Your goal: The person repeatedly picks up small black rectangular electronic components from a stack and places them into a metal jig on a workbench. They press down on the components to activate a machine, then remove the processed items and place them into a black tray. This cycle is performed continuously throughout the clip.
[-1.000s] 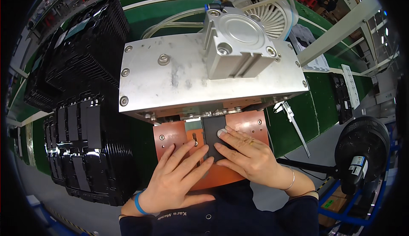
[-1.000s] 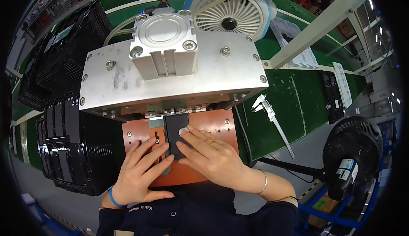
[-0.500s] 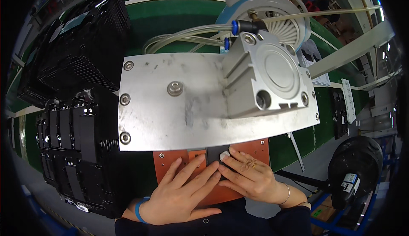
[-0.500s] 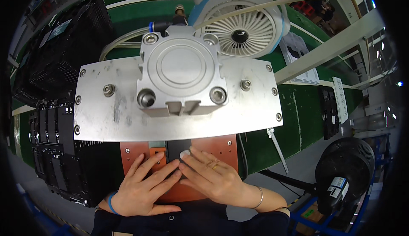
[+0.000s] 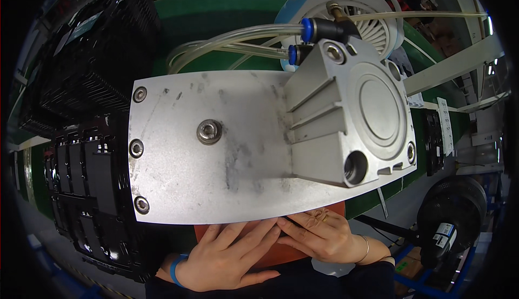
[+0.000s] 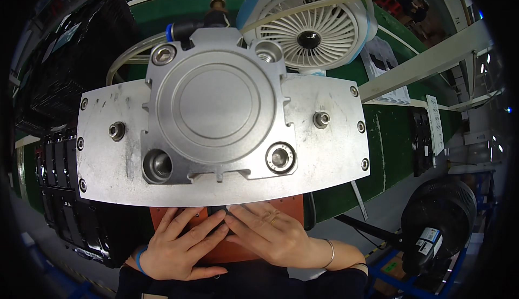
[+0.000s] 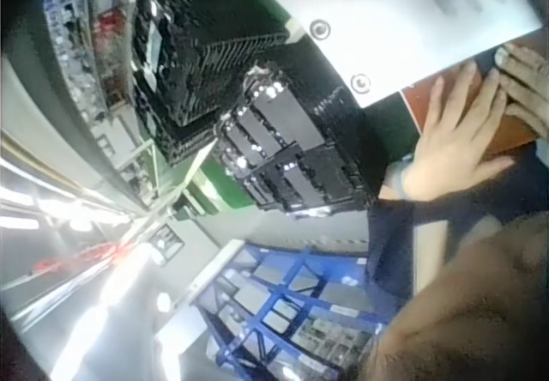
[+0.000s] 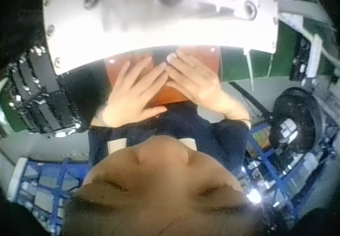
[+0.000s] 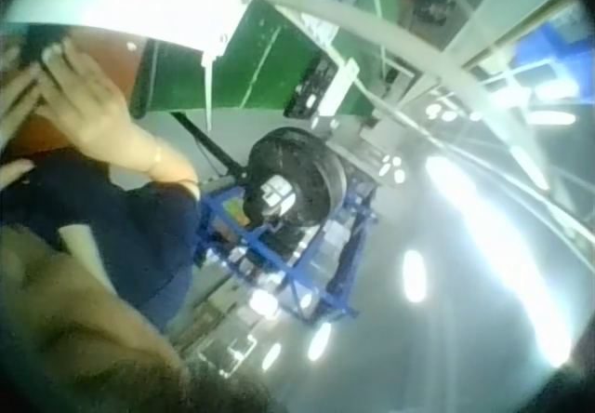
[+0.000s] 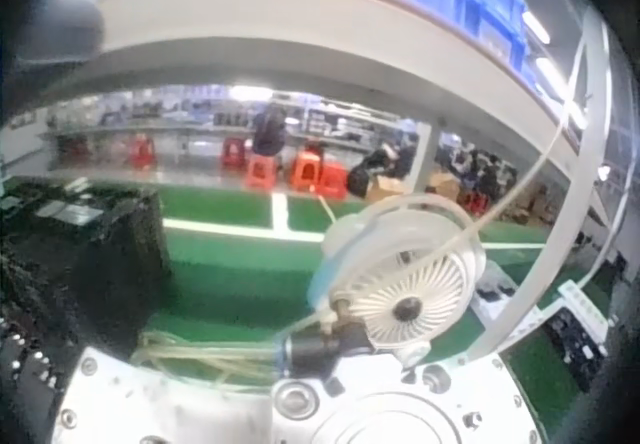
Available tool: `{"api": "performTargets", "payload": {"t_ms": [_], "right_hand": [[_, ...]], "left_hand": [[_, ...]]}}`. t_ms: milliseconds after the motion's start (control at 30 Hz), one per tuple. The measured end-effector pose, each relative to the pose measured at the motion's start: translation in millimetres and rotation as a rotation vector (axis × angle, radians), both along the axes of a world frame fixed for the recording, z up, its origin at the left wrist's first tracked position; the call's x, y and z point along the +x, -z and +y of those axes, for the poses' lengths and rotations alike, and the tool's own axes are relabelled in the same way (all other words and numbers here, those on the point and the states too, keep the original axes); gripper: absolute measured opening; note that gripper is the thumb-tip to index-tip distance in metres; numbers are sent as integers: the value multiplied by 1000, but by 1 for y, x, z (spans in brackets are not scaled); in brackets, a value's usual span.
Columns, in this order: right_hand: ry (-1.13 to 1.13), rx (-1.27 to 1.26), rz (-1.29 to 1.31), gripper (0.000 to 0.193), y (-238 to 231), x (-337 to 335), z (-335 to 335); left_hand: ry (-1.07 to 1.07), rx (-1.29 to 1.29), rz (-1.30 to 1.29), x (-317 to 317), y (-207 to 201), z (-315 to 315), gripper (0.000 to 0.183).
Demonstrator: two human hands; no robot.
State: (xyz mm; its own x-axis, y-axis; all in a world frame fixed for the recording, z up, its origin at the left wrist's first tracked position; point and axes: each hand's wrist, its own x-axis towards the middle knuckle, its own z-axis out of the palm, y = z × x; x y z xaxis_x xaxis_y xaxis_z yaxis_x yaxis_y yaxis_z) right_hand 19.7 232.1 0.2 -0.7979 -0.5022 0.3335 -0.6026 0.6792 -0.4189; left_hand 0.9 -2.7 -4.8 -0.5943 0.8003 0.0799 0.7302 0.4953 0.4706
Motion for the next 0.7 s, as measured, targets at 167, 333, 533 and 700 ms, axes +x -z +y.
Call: {"api": "performTargets", "payload": {"t_ms": [167, 333, 533, 700], "right_hand": [[-5, -22, 4, 37, -2, -3, -2], [-8, -5, 13, 36, -2, -3, -1], [28, 12, -50, 35, -1, 5, -2], [108, -494, -723, 44, -25, 22, -9]], "left_hand": [[4, 36, 71, -3, -2, 1, 61], [11, 33, 65, -4, -3, 1, 60], [16, 7, -16, -1, -2, -1, 63], [19, 43, -14, -2, -2, -2, 62]]}}
